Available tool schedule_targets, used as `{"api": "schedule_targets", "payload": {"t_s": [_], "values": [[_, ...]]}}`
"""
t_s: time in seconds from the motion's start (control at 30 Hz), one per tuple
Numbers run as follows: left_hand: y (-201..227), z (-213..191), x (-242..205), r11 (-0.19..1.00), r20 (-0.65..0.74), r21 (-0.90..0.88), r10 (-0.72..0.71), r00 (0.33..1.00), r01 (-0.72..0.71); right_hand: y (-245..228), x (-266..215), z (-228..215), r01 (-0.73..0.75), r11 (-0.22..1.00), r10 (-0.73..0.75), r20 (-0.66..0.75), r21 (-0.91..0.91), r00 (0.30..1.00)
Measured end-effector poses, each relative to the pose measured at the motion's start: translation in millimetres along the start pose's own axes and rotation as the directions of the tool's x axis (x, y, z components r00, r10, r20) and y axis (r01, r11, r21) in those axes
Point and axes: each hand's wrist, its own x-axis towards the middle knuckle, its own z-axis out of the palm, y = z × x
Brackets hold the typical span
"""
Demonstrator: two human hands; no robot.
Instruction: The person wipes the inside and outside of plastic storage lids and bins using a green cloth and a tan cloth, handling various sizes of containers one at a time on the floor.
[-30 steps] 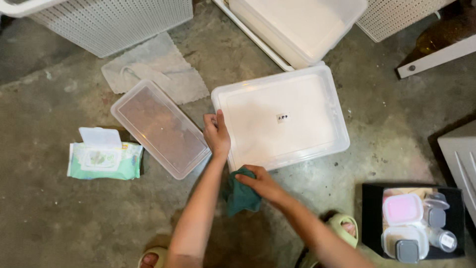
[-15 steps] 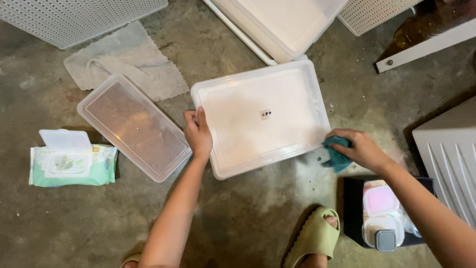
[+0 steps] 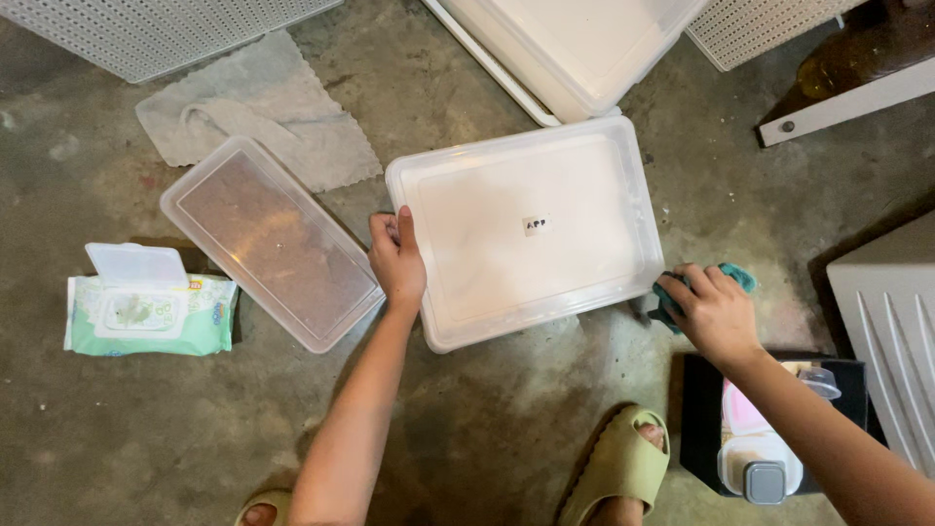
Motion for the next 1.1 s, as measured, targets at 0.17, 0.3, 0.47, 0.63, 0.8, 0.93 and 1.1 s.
{"api": "schedule_targets", "payload": {"t_s": [0.17,0.3,0.47,0.63,0.8,0.93,1.1], "values": [[3,1,1,0.999,-0.016,0.009,-0.033,0.999,0.033,-4,-4,4,0.06,0.996,-0.056,0.075,-0.062,0.996],[5,0,-1,1.0,-0.047,0.021,-0.012,0.999,0.013,-14,-1,8,0.003,1.0,-0.003,0.048,-0.002,0.999],[7,1,-1,0.999,-0.052,0.034,-0.002,0.999,0.004,-39,-5,17,-0.115,0.986,0.119,-0.026,0.119,0.993],[3,-1,0,0.999,-0.03,0.03,0.022,0.999,-0.021,-104,9,14,-0.143,0.932,0.151,-0.001,0.333,0.988],[2,3,-1,0.998,-0.048,0.044,0.048,0.998,-0.046,-206,38,8,-0.026,0.809,0.074,-0.058,0.587,0.996],[1,1,1,0.997,-0.032,0.038,0.062,0.998,-0.06,-233,53,9,-0.137,0.538,-0.015,0.172,0.832,0.985],[2,1,2,1.0,-0.019,0.02,0.022,1.0,-0.022,-163,44,22,-0.201,0.123,-0.248,0.226,0.972,0.942]]}}
